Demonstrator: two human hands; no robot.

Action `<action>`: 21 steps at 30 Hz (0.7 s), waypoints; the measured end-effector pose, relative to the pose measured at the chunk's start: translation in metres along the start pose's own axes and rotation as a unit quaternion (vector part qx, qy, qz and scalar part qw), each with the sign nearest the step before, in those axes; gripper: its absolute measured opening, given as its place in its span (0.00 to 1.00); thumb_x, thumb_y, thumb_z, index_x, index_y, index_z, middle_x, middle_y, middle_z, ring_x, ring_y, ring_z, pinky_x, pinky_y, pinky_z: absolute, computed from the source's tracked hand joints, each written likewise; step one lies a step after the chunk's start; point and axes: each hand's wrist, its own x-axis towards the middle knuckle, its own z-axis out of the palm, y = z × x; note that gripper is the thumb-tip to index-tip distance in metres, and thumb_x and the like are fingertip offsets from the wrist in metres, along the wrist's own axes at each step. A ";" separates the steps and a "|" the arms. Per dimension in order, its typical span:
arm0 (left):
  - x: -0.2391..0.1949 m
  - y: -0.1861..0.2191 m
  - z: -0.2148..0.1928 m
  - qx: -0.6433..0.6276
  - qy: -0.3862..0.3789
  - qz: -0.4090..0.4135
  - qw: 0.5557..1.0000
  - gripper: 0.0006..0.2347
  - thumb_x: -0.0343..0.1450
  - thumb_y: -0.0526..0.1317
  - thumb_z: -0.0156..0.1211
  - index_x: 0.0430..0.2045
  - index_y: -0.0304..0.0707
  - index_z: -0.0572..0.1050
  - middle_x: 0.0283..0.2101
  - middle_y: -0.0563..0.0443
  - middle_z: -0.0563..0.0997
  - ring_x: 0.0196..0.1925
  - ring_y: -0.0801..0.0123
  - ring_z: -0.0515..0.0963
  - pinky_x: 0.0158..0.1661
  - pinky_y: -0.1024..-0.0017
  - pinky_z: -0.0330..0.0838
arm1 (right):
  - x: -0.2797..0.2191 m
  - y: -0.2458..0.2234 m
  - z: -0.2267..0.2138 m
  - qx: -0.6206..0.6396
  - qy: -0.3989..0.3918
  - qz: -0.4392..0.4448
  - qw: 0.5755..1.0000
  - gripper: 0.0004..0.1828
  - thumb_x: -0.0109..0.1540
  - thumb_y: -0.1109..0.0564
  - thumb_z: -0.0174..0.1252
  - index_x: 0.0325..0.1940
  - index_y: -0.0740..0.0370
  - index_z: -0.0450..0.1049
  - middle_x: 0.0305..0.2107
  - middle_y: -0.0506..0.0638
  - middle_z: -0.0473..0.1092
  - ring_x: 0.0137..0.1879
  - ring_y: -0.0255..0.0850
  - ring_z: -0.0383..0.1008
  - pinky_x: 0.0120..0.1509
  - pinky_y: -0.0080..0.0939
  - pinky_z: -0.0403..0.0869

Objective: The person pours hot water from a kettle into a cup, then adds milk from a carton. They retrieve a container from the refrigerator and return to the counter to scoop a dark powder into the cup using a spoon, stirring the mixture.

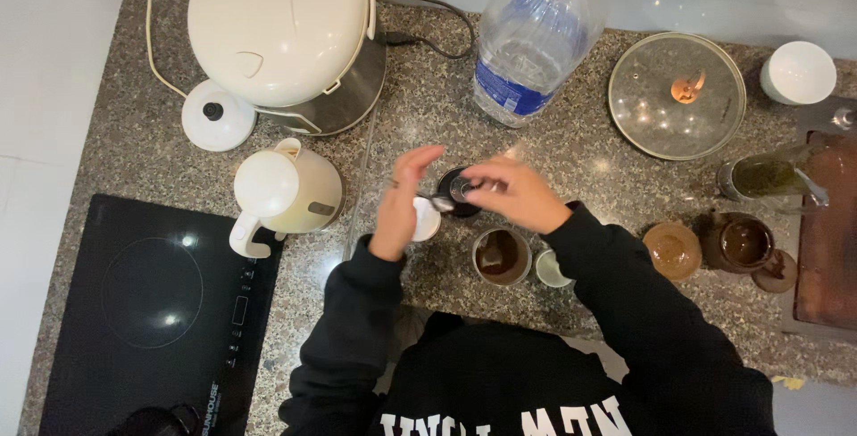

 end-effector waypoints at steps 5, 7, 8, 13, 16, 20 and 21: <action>-0.004 0.005 0.019 -0.021 -0.092 0.006 0.996 0.24 0.80 0.50 0.25 0.60 0.36 0.66 0.63 0.41 0.63 0.66 0.55 0.62 0.63 0.58 0.59 | 0.000 0.006 0.017 0.089 -0.080 -0.107 0.987 0.11 0.57 0.55 0.67 0.40 0.62 0.80 0.29 0.52 0.72 0.37 0.40 0.72 0.42 0.40 0.71; -0.009 0.000 0.019 -0.022 -0.110 -0.013 0.994 0.23 0.80 0.50 0.28 0.62 0.35 0.65 0.62 0.37 0.62 0.63 0.53 0.65 0.62 0.58 0.63 | -0.001 0.008 0.020 0.097 -0.099 -0.099 0.985 0.05 0.57 0.57 0.67 0.34 0.59 0.81 0.24 0.49 0.72 0.34 0.38 0.72 0.40 0.39 0.71; -0.009 -0.007 0.011 -0.023 -0.109 -0.013 0.994 0.23 0.80 0.50 0.28 0.62 0.35 0.65 0.62 0.37 0.62 0.63 0.53 0.65 0.62 0.58 0.63 | -0.001 0.010 0.020 0.096 -0.099 -0.099 0.985 0.05 0.57 0.57 0.67 0.34 0.59 0.81 0.24 0.49 0.72 0.34 0.38 0.72 0.40 0.39 0.71; -0.021 -0.017 -0.034 0.113 -0.121 0.006 0.986 0.07 0.66 0.33 0.67 0.36 0.40 0.83 0.35 0.47 0.81 0.38 0.63 0.80 0.37 0.72 0.75 | 0.000 0.011 0.011 0.002 -0.142 -0.031 0.989 0.05 0.56 0.56 0.66 0.32 0.60 0.82 0.24 0.51 0.74 0.34 0.43 0.74 0.42 0.44 0.71; -0.032 0.009 -0.042 0.191 -0.174 -0.039 0.965 0.08 0.66 0.29 0.64 0.34 0.43 0.84 0.30 0.46 0.84 0.30 0.62 0.81 0.30 0.69 0.74 | 0.005 0.009 0.016 -0.049 -0.161 -0.013 0.986 0.07 0.57 0.53 0.65 0.35 0.57 0.82 0.28 0.50 0.77 0.38 0.47 0.77 0.45 0.45 0.73; -0.053 -0.012 -0.052 0.263 -0.139 -0.082 0.951 0.12 0.63 0.31 0.67 0.39 0.45 0.83 0.27 0.46 0.85 0.26 0.57 0.83 0.24 0.67 0.74 | 0.006 -0.005 0.021 -0.081 -0.172 -0.001 0.982 0.09 0.59 0.50 0.62 0.37 0.54 0.82 0.32 0.50 0.78 0.42 0.50 0.77 0.48 0.48 0.74; -0.057 -0.019 -0.058 0.227 -0.068 -0.136 0.962 0.10 0.64 0.32 0.68 0.37 0.46 0.84 0.27 0.49 0.85 0.26 0.66 0.81 0.24 0.72 0.74 | 0.007 -0.005 0.020 -0.082 -0.120 -0.002 0.989 0.12 0.59 0.49 0.62 0.43 0.54 0.80 0.34 0.51 0.77 0.43 0.48 0.78 0.49 0.47 0.74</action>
